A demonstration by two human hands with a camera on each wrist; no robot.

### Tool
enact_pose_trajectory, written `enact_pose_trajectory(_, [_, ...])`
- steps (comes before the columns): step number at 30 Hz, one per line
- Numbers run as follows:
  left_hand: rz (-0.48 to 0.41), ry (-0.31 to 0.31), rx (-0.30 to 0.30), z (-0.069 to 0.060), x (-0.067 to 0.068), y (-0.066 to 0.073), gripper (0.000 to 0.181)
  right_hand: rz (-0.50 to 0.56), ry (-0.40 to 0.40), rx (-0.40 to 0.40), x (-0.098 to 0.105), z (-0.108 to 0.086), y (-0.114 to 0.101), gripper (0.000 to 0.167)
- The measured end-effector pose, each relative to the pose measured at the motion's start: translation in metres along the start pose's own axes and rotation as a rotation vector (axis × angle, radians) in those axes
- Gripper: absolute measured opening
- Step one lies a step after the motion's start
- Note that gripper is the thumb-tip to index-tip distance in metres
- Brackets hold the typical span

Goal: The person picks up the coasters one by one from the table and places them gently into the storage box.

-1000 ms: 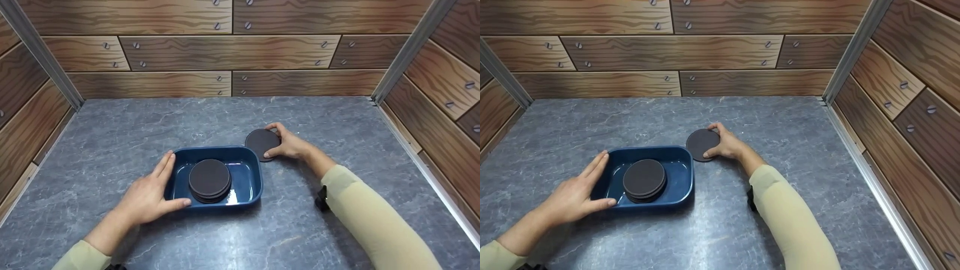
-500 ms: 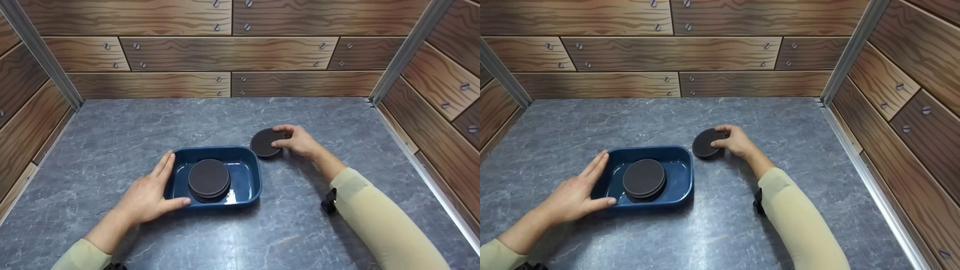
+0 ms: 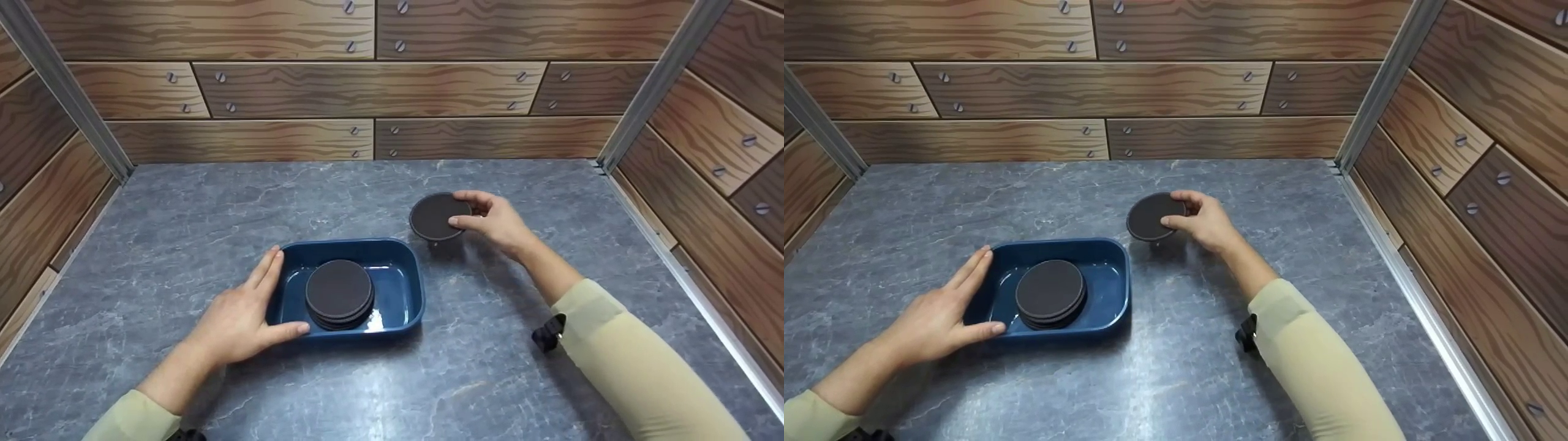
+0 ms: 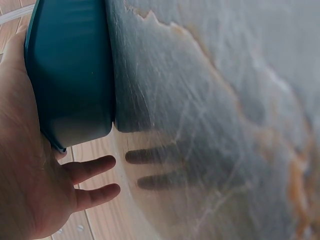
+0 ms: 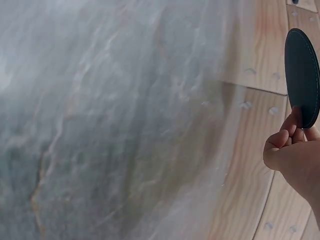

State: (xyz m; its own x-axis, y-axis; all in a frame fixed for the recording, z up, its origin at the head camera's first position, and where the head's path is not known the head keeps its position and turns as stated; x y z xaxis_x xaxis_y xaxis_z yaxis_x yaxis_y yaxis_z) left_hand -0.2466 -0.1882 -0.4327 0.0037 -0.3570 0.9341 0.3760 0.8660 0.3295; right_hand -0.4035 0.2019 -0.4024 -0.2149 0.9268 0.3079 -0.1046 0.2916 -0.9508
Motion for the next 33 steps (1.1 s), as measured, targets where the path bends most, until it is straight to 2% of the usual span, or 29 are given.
enact_pose_trajectory(7, [0.002, 0.011, -0.007, -0.001, 0.002, 0.001, 0.122, 0.02, -0.022, 0.043, -0.012, -0.011, -0.023, 0.061])
enact_pose_trajectory(18, [0.002, 0.01, -0.002, 0.0, 0.001, 0.001, 0.122, 0.04, -0.079, 0.158, -0.039, -0.024, -0.058, 0.057])
enact_pose_trajectory(25, [0.0, 0.001, 0.004, 0.0, 0.0, 0.0, 0.122, 0.042, -0.13, 0.183, -0.065, -0.03, -0.07, 0.057])
enact_pose_trajectory(33, [0.001, 0.003, 0.004, 0.0, 0.0, 0.0, 0.122, -0.013, -0.226, 0.221, -0.108, -0.042, -0.083, 0.057])
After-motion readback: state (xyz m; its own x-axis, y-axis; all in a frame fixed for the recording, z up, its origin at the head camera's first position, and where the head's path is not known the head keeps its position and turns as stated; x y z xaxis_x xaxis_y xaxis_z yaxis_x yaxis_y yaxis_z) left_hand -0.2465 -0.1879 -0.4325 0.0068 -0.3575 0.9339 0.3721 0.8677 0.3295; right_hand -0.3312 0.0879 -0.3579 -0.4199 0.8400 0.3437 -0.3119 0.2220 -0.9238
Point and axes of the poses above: each hand's wrist, its own z-axis towards the middle knuckle, its own x-axis out of the back of the hand, y = z × x, the point moved 10 cm from there along z, towards the middle knuckle, and after that the axes turned 1 degree about -x, right-handed, at the moved point
